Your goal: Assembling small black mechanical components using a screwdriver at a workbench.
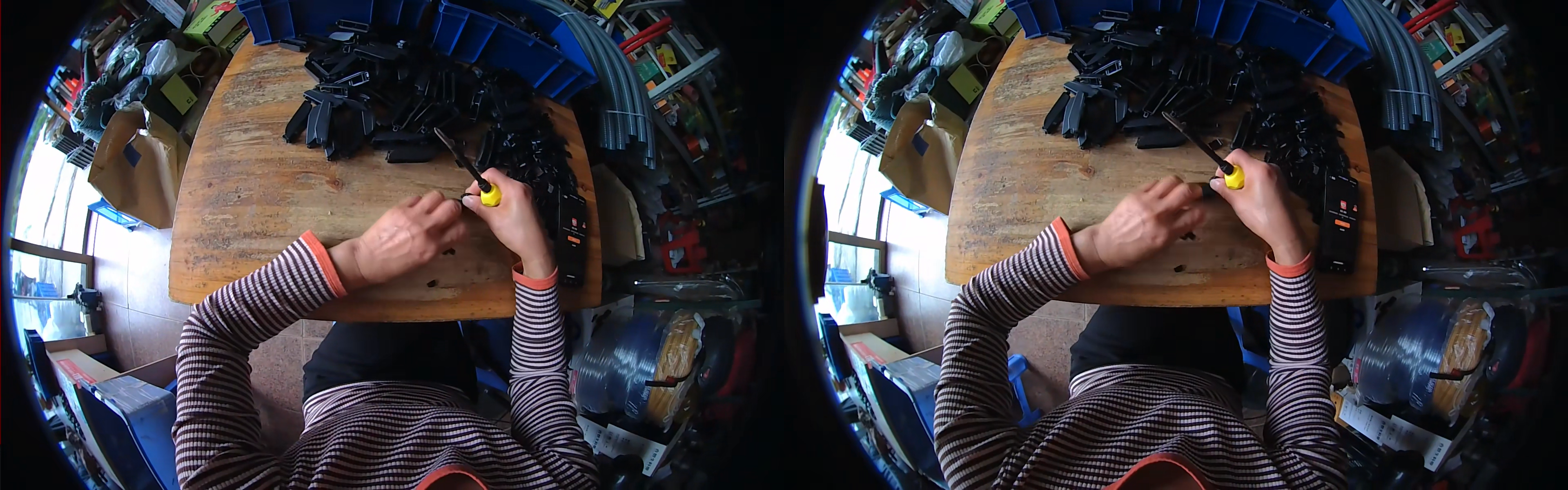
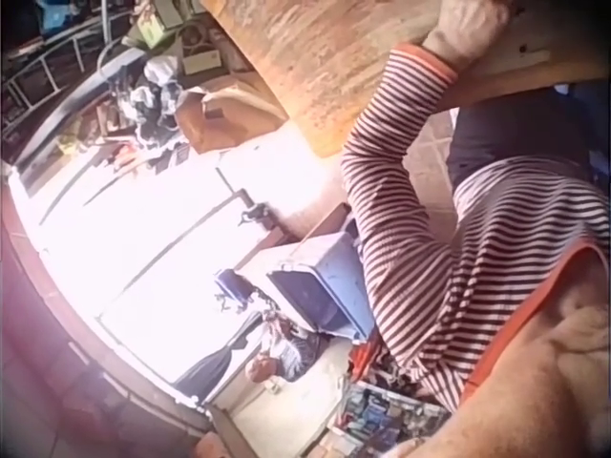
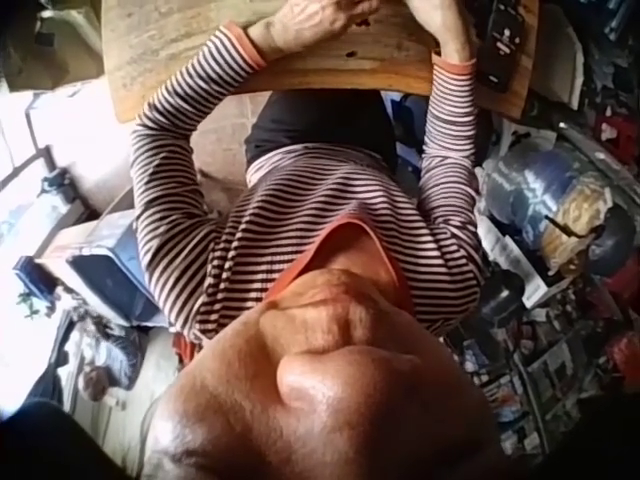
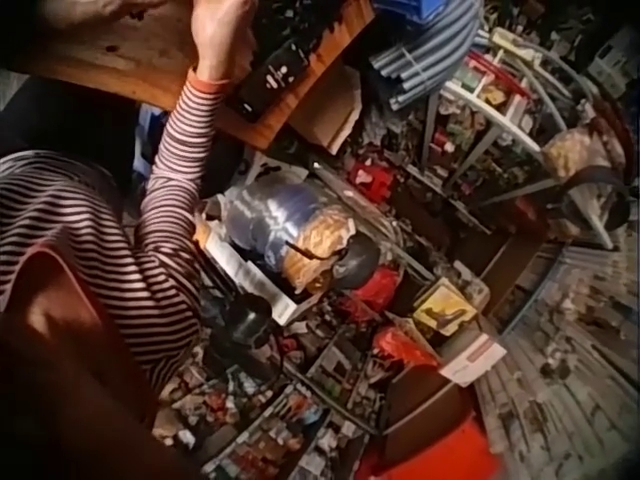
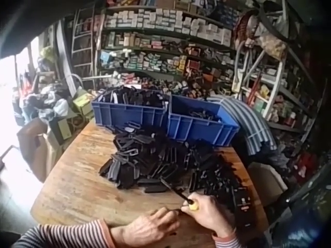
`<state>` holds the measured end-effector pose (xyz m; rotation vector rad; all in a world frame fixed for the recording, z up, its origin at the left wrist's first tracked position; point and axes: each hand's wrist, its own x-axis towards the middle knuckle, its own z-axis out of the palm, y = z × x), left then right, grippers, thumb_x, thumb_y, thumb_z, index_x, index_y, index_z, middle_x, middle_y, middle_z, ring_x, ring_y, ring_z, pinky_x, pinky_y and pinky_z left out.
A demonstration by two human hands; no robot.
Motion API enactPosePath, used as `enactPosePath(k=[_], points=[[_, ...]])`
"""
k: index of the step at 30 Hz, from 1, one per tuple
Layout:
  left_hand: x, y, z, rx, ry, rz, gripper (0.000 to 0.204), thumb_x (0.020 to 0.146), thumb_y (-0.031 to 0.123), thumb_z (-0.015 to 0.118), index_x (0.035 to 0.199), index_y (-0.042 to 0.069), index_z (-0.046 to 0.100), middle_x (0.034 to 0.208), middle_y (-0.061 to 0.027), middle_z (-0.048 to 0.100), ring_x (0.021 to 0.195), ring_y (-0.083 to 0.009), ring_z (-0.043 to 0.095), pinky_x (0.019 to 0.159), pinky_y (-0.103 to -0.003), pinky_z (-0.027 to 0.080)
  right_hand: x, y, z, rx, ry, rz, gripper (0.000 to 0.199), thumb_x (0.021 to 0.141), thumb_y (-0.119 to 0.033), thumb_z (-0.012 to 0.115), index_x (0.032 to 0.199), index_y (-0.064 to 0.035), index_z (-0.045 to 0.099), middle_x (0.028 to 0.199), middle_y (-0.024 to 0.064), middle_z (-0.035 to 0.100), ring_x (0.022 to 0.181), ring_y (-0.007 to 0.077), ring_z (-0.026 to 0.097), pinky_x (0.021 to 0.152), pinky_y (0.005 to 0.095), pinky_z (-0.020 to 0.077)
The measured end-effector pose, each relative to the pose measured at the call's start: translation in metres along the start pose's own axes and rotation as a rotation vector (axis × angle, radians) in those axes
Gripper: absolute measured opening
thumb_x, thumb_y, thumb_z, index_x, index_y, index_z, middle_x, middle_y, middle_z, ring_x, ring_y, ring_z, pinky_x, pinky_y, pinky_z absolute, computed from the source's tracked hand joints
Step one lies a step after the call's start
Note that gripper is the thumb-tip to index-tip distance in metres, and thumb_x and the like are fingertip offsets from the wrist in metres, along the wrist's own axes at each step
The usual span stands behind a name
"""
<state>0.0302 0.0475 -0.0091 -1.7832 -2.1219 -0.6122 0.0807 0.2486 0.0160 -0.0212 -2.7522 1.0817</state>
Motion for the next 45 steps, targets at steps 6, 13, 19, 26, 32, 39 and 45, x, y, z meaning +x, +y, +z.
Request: enactPosePath(k=[6, 13, 19, 26, 32, 39, 45], points=[[-0.004, -0.017, -0.002, -0.186, -0.068, -0.139, 0.030, 0.074, 0.011, 0.067, 0.102, 0.004, 0.060, 0.102, -0.0119, 0.060, 0.094, -0.0276, 0.058, 0.074, -0.037, 0.052, 0.011, -0.006, 0.007, -0.018, 0.001, -0.054, 0.018, 0.078, -0.007, 0.073, 0.086, 0.0002, 0.058, 0.075, 0.0145, 0.066, 0.069, 0.0268, 0.067, 0.062, 0.0313, 0.0500], [0.011, 0.000, -0.025, -0.414, -0.357, -0.717, 0.026, 0.073, 0.008, 0.068, 0.098, 0.003, 0.061, 0.100, -0.0169, 0.061, 0.093, -0.0327, 0.061, 0.068, -0.038, 0.052, 0.009, -0.005, 0.001, 0.075, 0.125, -0.035, 0.017, 0.079, -0.006, 0.074, 0.087, -0.0001, 0.060, 0.077, 0.0127, 0.068, 0.069, 0.0228, 0.068, 0.061, 0.0291, 0.0507], [0.000, -0.020, -0.025, -0.302, -0.189, -0.368, 0.028, 0.070, 0.007, 0.066, 0.098, 0.003, 0.061, 0.101, -0.0142, 0.061, 0.095, -0.0265, 0.060, 0.067, -0.034, 0.054, 0.002, -0.006, 0.011, 0.041, 0.119, -0.087, 0.018, 0.078, -0.007, 0.075, 0.086, -0.0007, 0.060, 0.077, 0.0128, 0.067, 0.069, 0.0228, 0.068, 0.061, 0.0293, 0.0505], [-0.004, -0.018, -0.010, -0.010, -0.100, 0.209, 0.028, 0.072, 0.010, 0.061, 0.099, 0.002, 0.060, 0.100, -0.0089, 0.060, 0.093, -0.0204, 0.058, 0.070, -0.029, 0.055, 0.000, -0.010, 0.018, -0.023, 0.123, -0.148, 0.017, 0.077, -0.005, 0.074, 0.085, -0.0024, 0.058, 0.074, 0.0128, 0.064, 0.067, 0.0279, 0.065, 0.058, 0.0325, 0.0483], [-0.010, -0.005, -0.002, 0.156, -0.081, 0.200, 0.026, 0.075, 0.012, 0.058, 0.099, 0.001, 0.060, 0.099, -0.0084, 0.060, 0.089, -0.0193, 0.059, 0.072, -0.028, 0.054, 0.000, -0.018, 0.022, -0.034, 0.093, -0.221, 0.017, 0.076, -0.001, 0.071, 0.084, -0.0033, 0.056, 0.074, 0.0121, 0.062, 0.067, 0.0313, 0.063, 0.056, 0.0353, 0.0474], [-0.014, 0.002, -0.002, 0.248, -0.044, 0.206, 0.024, 0.074, 0.014, 0.058, 0.095, 0.002, 0.061, 0.099, -0.0095, 0.061, 0.089, -0.0180, 0.059, 0.069, -0.026, 0.052, 0.003, -0.016, 0.025, -0.196, 0.093, -0.388, 0.022, 0.068, 0.004, 0.068, 0.084, -0.0033, 0.056, 0.078, 0.0110, 0.061, 0.071, 0.0309, 0.063, 0.060, 0.0368, 0.0490], [-0.016, 0.012, -0.004, 0.260, -0.114, 0.215, 0.022, 0.074, 0.016, 0.058, 0.091, 0.002, 0.061, 0.098, -0.0107, 0.061, 0.089, -0.0179, 0.059, 0.065, -0.023, 0.049, 0.002, -0.025, 0.022, -0.347, 0.011, -0.455, 0.025, 0.064, 0.006, 0.066, 0.085, -0.0044, 0.056, 0.081, 0.0107, 0.060, 0.078, 0.0302, 0.062, 0.064, 0.0368, 0.0499]])
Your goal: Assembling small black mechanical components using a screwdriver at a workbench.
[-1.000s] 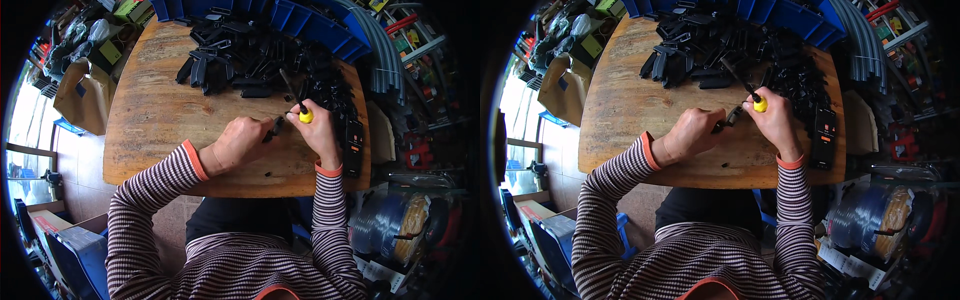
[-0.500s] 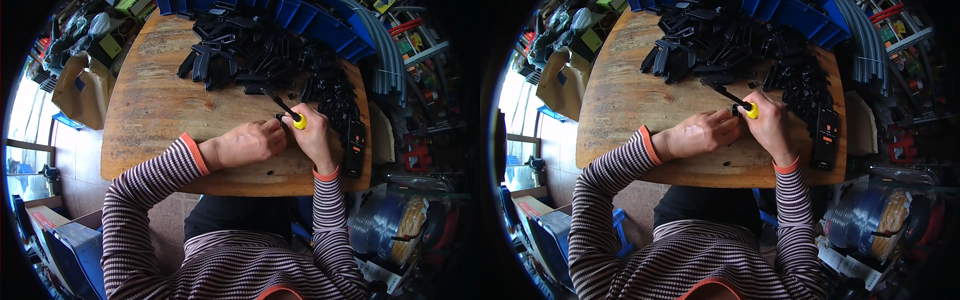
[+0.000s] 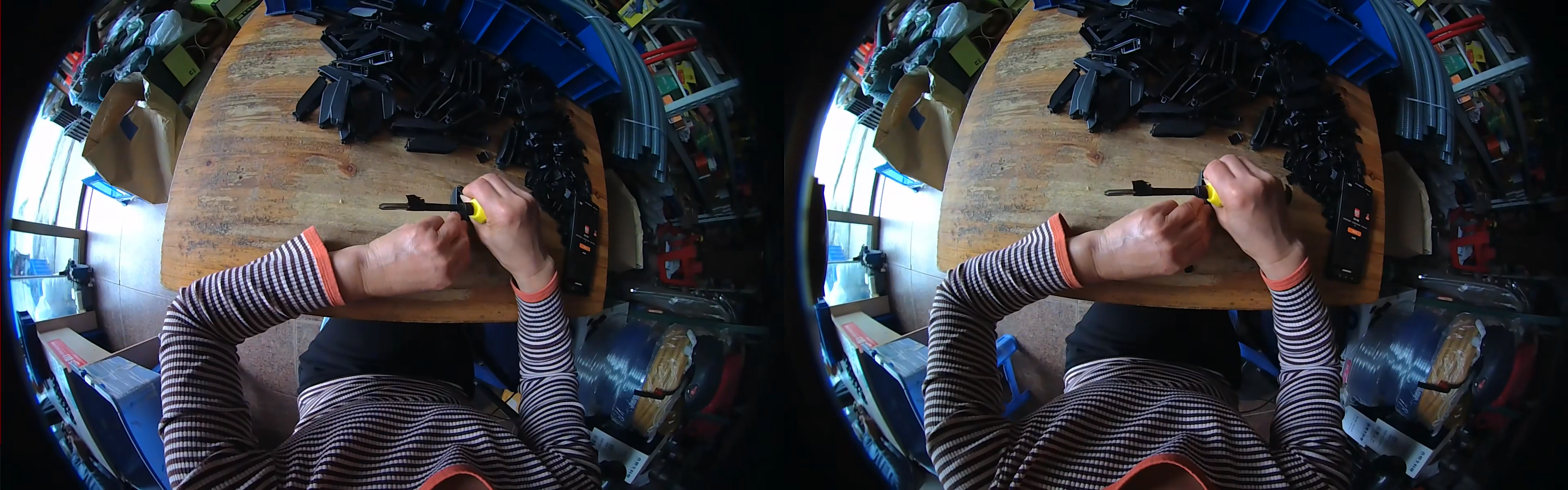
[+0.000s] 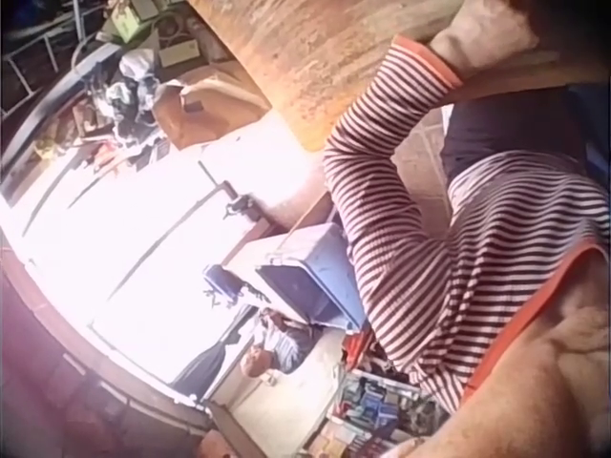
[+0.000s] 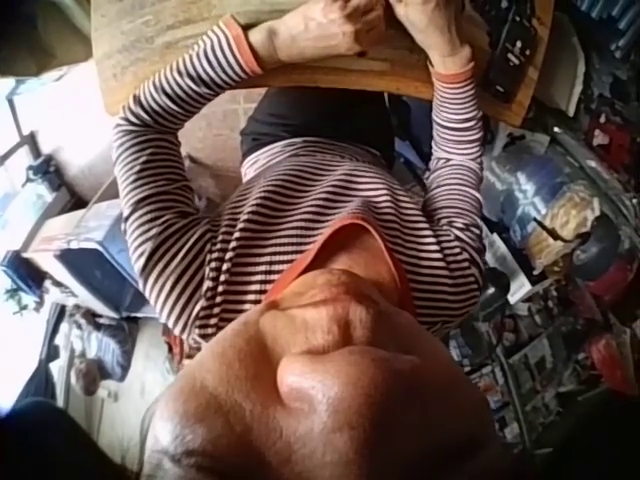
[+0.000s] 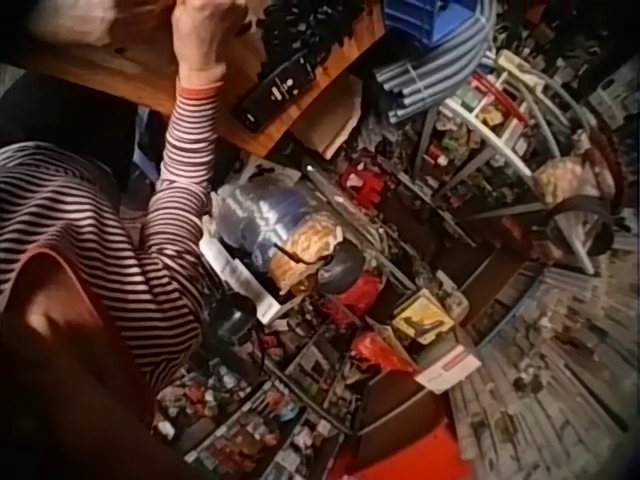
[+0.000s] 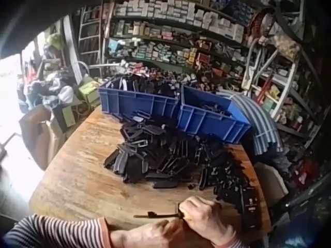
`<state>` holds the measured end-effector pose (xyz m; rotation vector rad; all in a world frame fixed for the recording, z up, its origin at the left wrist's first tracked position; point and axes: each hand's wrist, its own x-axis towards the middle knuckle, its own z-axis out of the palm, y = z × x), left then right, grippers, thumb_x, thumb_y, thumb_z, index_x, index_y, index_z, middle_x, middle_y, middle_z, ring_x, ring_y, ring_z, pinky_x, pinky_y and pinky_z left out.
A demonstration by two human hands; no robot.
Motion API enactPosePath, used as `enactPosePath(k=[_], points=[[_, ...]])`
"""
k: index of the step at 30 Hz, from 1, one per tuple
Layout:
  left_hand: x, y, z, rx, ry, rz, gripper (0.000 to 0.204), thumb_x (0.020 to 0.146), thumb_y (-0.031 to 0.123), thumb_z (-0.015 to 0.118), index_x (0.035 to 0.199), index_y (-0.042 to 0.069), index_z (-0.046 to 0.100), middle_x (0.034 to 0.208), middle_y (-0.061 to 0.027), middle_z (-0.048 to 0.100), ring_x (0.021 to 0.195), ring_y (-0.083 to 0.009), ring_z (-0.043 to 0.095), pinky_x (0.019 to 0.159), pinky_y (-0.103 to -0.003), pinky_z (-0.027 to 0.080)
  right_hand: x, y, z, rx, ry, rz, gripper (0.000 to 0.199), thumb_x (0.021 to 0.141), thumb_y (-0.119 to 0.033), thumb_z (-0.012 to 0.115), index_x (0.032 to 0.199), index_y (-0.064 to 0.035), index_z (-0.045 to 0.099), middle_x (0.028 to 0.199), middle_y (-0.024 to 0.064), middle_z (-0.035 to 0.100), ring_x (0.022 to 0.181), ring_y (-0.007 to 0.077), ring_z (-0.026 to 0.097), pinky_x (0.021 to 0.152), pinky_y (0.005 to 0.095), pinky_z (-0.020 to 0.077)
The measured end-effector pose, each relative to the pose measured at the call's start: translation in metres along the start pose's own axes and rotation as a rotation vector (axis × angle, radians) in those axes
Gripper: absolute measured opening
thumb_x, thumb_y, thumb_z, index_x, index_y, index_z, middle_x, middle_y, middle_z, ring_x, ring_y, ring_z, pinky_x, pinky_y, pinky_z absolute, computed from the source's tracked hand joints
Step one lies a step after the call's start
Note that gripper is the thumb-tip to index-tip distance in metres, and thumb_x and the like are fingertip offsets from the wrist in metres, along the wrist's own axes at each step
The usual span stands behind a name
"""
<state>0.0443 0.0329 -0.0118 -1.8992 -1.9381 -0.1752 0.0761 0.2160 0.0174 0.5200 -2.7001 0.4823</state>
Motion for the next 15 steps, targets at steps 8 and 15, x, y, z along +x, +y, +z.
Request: enactPosePath(k=[8, 15], points=[[0.0005, -0.0003, 0.0031, -0.034, 0.049, 0.012, 0.020, 0.074, 0.016, 0.057, 0.088, 0.002, 0.060, 0.095, -0.0108, 0.060, 0.087, -0.0187, 0.058, 0.066, -0.025, 0.050, -0.0020, 0.0011, 0.0019, 0.036, 0.030, -0.034, 0.024, 0.065, 0.007, 0.065, 0.084, -0.0043, 0.056, 0.081, 0.0109, 0.059, 0.076, 0.0303, 0.062, 0.063, 0.0363, 0.0501], [0.0005, -0.0021, 0.0006, -0.092, 0.021, -0.005, 0.021, 0.075, 0.017, 0.057, 0.088, 0.002, 0.060, 0.093, -0.0100, 0.060, 0.088, -0.0201, 0.058, 0.068, -0.026, 0.051, 0.0018, 0.0026, -0.0037, 0.088, -0.079, -0.008, 0.020, 0.069, 0.005, 0.066, 0.086, -0.0017, 0.057, 0.080, 0.0100, 0.060, 0.076, 0.0263, 0.063, 0.062, 0.0334, 0.0503]])
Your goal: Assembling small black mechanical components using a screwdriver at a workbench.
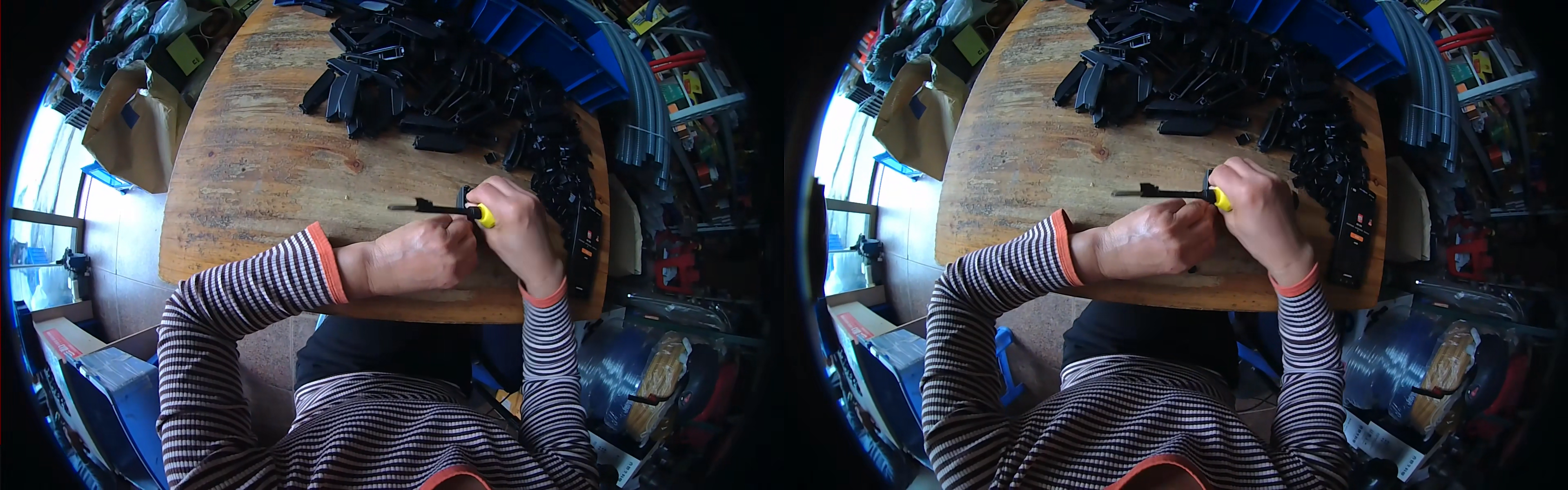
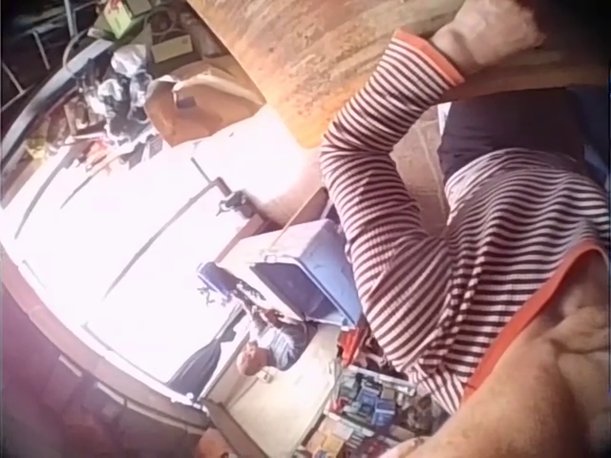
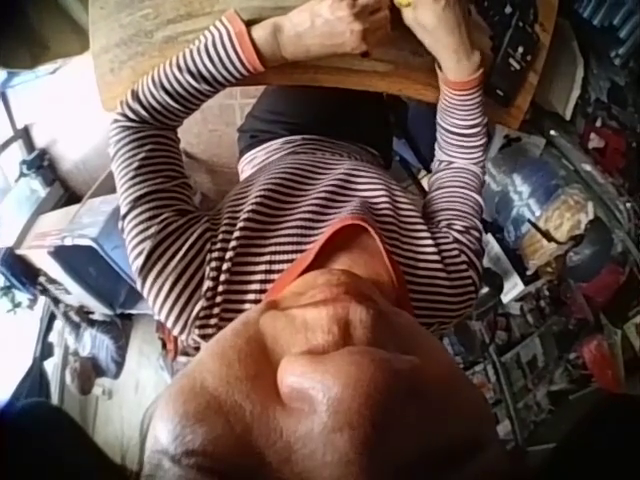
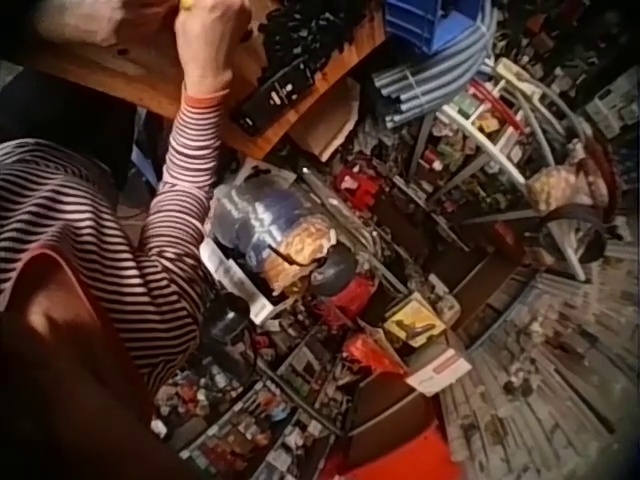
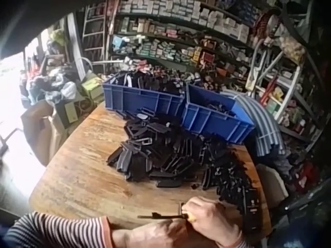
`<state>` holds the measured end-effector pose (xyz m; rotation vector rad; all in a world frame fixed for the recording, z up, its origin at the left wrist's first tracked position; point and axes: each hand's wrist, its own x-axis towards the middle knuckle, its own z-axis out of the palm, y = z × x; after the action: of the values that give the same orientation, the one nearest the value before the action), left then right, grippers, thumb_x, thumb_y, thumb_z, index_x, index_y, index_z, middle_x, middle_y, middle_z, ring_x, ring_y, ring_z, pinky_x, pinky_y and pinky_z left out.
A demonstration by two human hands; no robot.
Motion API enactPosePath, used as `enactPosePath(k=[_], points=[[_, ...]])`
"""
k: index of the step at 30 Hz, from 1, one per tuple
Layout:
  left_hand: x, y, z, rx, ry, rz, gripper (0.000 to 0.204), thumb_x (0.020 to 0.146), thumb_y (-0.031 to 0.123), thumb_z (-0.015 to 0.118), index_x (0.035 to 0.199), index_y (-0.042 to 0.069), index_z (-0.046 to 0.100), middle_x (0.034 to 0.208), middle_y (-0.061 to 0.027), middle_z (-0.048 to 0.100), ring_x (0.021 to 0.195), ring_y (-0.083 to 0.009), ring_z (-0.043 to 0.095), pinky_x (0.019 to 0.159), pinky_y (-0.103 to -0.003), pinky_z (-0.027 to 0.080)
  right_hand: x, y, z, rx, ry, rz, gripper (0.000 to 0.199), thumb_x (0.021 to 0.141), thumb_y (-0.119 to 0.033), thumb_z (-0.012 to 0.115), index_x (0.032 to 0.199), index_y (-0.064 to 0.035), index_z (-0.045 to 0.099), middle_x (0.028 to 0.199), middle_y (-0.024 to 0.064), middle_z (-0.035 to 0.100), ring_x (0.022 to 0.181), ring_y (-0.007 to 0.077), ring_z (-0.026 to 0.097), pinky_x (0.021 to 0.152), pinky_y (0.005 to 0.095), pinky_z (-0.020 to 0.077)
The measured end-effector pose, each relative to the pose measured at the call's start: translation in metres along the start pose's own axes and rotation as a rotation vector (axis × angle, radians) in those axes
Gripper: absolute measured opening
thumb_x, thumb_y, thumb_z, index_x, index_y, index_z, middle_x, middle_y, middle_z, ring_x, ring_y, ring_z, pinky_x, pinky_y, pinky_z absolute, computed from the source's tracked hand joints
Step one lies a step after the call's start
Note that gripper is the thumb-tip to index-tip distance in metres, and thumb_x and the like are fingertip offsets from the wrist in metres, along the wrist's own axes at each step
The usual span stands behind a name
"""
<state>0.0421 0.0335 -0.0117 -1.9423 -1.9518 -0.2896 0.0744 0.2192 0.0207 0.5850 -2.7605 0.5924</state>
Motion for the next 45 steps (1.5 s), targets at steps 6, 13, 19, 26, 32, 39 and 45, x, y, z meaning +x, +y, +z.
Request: enactPosePath(k=[6, 13, 19, 26, 32, 39, 45], points=[[0.002, 0.002, -0.003, 0.042, -0.035, -0.003, 0.022, 0.075, 0.018, 0.057, 0.091, 0.003, 0.061, 0.098, -0.0109, 0.061, 0.093, -0.0204, 0.058, 0.068, -0.026, 0.052, 0.020, 0.011, -0.016, 0.543, 0.280, 0.142, 0.011, 0.079, 0.004, 0.065, 0.087, -0.0016, 0.060, 0.081, 0.0054, 0.065, 0.070, 0.0148, 0.063, 0.059, 0.0275, 0.0499], [0.005, -0.006, -0.001, -0.003, -0.010, 0.026, 0.030, 0.078, 0.018, 0.058, 0.104, 0.003, 0.059, 0.113, -0.0119, 0.058, 0.105, -0.0234, 0.054, 0.076, -0.027, 0.049, 0.030, 0.009, 0.003, 0.857, 0.503, 0.360, 0.005, 0.085, -0.004, 0.063, 0.090, -0.0031, 0.063, 0.079, 0.0016, 0.065, 0.064, 0.0069, 0.059, 0.057, 0.0224, 0.0479], [0.008, -0.031, 0.018, -0.166, 0.057, -0.081, 0.028, 0.079, 0.015, 0.059, 0.106, 0.008, 0.057, 0.099, -0.0067, 0.056, 0.104, -0.0222, 0.052, 0.074, -0.032, 0.046, 0.021, 0.049, -0.006, 0.162, 0.301, 0.503, 0.008, 0.080, -0.003, 0.067, 0.087, -0.0012, 0.064, 0.081, 0.0088, 0.066, 0.069, 0.0196, 0.064, 0.061, 0.0291, 0.0497], [-0.003, -0.075, 0.009, -0.325, 0.230, -0.670, 0.041, 0.073, 0.006, 0.066, 0.112, 0.006, 0.053, 0.101, -0.0125, 0.054, 0.097, -0.0301, 0.054, 0.081, -0.039, 0.047, 0.025, 0.057, 0.010, -0.036, 0.148, 0.256, 0.014, 0.074, -0.001, 0.069, 0.087, 0.0007, 0.064, 0.088, 0.0162, 0.064, 0.081, 0.0356, 0.063, 0.070, 0.0381, 0.0513], [-0.005, -0.081, 0.011, -0.137, 0.121, -0.650, 0.042, 0.070, 0.002, 0.066, 0.110, 0.004, 0.053, 0.094, -0.0120, 0.055, 0.093, -0.0306, 0.054, 0.081, -0.038, 0.047, 0.022, 0.052, 0.003, -0.035, 0.043, 0.312, 0.018, 0.073, -0.005, 0.072, 0.086, 0.0025, 0.063, 0.085, 0.0161, 0.063, 0.081, 0.0332, 0.064, 0.069, 0.0362, 0.0498], [-0.004, -0.093, -0.005, -0.125, 0.081, -0.536, 0.035, 0.071, -0.001, 0.062, 0.105, 0.004, 0.056, 0.093, -0.0103, 0.058, 0.093, -0.0285, 0.055, 0.080, -0.037, 0.047, 0.018, 0.050, -0.005, 0.030, -0.056, 0.445, 0.019, 0.072, -0.007, 0.074, 0.085, 0.0027, 0.063, 0.082, 0.0157, 0.066, 0.076, 0.0289, 0.066, 0.069, 0.0341, 0.0503], [0.008, -0.064, 0.006, -0.054, 0.073, -0.333, 0.028, 0.073, -0.001, 0.058, 0.101, 0.004, 0.058, 0.094, -0.0074, 0.059, 0.093, -0.0246, 0.055, 0.078, -0.036, 0.047, 0.013, 0.049, -0.008, 0.180, -0.078, 0.504, 0.020, 0.073, -0.008, 0.073, 0.087, 0.0035, 0.064, 0.081, 0.0152, 0.068, 0.074, 0.0206, 0.066, 0.069, 0.0303, 0.0503]])
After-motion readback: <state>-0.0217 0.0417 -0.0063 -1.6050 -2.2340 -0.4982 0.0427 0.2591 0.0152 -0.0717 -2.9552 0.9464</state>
